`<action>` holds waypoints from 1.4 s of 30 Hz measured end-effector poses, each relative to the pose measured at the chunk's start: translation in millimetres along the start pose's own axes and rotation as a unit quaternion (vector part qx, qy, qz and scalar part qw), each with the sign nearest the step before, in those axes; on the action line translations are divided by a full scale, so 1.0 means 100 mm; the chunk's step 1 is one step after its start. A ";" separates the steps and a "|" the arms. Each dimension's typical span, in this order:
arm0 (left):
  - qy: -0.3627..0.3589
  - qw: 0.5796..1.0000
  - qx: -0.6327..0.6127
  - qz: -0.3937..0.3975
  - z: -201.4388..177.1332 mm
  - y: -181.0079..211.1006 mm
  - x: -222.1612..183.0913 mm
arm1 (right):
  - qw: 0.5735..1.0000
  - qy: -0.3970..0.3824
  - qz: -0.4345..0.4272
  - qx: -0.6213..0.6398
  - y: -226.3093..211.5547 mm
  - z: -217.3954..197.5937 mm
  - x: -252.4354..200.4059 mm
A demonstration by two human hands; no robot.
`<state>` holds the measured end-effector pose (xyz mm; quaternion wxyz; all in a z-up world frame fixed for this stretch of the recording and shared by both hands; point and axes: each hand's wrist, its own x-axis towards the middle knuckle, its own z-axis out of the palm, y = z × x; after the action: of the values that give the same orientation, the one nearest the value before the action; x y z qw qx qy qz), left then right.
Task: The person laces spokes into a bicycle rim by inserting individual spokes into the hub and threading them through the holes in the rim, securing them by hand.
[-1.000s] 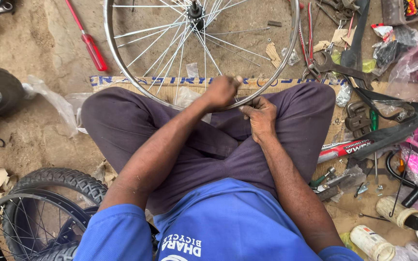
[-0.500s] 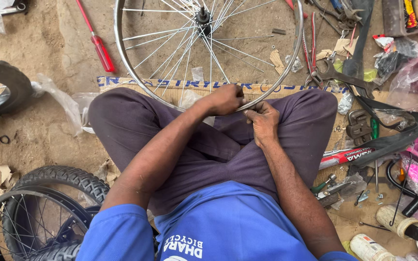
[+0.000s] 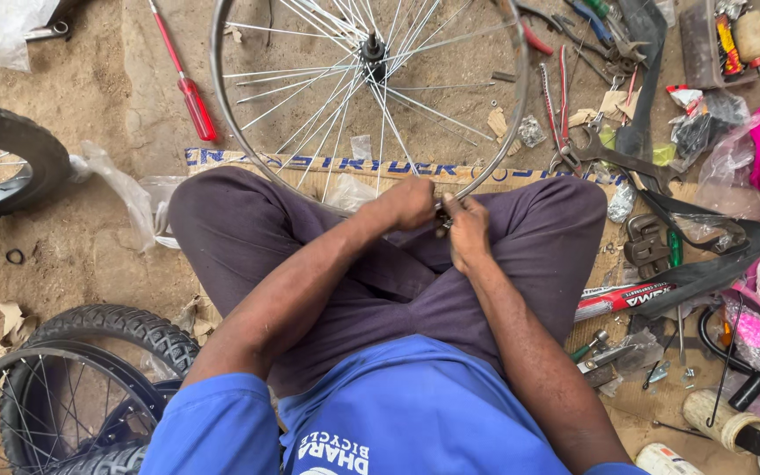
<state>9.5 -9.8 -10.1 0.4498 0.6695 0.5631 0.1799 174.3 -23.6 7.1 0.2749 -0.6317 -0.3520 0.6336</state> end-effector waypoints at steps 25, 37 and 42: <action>-0.130 0.874 0.441 -0.159 -0.53 -0.13 -0.55 | 0.965 -0.075 -0.021 -0.251 -0.70 0.70 0.50; 0.298 0.935 -0.115 -0.152 -0.92 -0.76 -0.11 | 0.632 -0.086 -0.335 -0.694 -1.39 0.88 1.90; 0.221 0.888 -0.273 -0.297 -1.14 -0.60 -0.04 | 0.530 -0.137 -0.421 -0.723 -1.32 0.79 1.52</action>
<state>-112.7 29.6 3.0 0.5112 0.2652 0.7491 0.3276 75.2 168.4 16.4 -0.0931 -0.2985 -0.9484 0.0524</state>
